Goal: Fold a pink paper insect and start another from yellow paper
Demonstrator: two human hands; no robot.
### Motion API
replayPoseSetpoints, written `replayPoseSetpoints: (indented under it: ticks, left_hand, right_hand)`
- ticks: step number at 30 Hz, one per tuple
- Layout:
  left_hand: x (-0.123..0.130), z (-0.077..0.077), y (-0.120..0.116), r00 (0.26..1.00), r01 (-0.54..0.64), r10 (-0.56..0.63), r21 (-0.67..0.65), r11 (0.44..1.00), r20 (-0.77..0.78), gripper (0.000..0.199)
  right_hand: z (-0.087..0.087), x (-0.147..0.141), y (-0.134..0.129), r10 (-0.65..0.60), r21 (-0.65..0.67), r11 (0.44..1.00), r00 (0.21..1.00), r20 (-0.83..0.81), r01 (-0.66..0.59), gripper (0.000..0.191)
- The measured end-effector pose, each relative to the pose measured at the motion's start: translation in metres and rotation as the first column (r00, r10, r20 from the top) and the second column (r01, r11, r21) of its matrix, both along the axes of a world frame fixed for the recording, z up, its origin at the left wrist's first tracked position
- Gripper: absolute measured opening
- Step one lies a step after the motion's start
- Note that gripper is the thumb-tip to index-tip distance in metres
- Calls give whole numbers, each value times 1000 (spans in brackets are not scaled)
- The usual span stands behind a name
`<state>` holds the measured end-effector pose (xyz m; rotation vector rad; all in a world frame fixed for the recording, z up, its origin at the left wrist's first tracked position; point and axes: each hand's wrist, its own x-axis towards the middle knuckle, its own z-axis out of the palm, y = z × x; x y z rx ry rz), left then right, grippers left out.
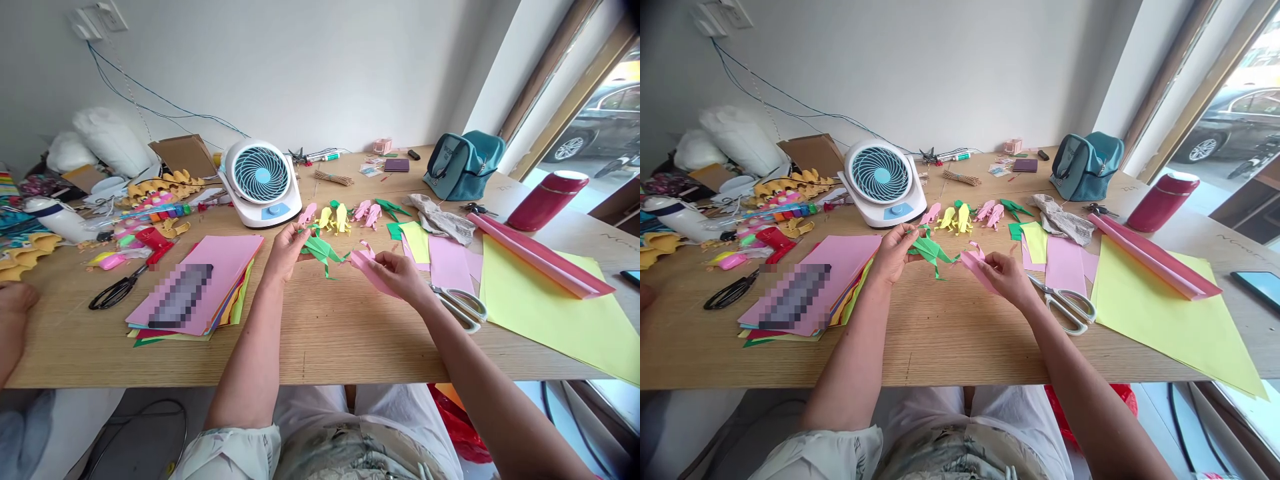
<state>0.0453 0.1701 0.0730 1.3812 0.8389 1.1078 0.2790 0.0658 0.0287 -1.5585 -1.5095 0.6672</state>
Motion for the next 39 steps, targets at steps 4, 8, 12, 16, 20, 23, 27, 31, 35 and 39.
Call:
replayPoseSetpoints:
  ticks: [4, 8, 12, 16, 20, 23, 27, 31, 35, 39]
  left_hand:
    - [1, 0, 0, 1000, -4, 5, -14, 1000, 18, 39]
    - [6, -3, -1, 1000, 9, -9, -19, 1000, 25, 38]
    - [12, -7, -2, 1000, 1, 0, -6, 1000, 28, 38]
    - [18, -11, -4, 1000, 18, -18, 16, 1000, -12, 35]
    - [23, -14, -6, 999, 47, -47, 13, 999, -10, 35]
    - [26, -14, -8, 998, 68, -68, 17, 998, -5, 36]
    - [28, -14, -10, 997, 75, -76, 17, 997, 12, 37]
    - [28, -12, -11, 998, 51, -52, 36, 998, 20, 36]
    - [28, -11, -12, 999, 33, -34, 62, 998, 16, 36]
    - [30, -14, -11, 999, -14, 11, 89, 996, 33, 34]
  right_hand:
    - [-1, -1, 0, 32, -30, 999, 999, 11, -32, 44]
    - [-1, -5, -1, 68, -54, 996, 998, -8, -69, 44]
    - [1, -12, -3, 85, -48, 995, 995, -59, -88, 44]
    - [1, -15, -3, 84, -81, 993, 995, -57, -88, 45]
    - [1, -15, -2, 105, -158, 980, 988, -115, -123, 46]
    - [2, -15, -2, 104, -190, 972, 976, -192, -141, 49]
    - [0, -15, -2, 87, -229, 961, 955, -284, -156, 55]
    - [-3, -13, -2, 77, -260, 951, 939, -334, -170, 57]
    - [-4, -13, 0, 62, -251, 958, 956, -287, -137, 58]
    - [-4, -16, 2, 63, -155, 984, 982, -179, -91, 54]
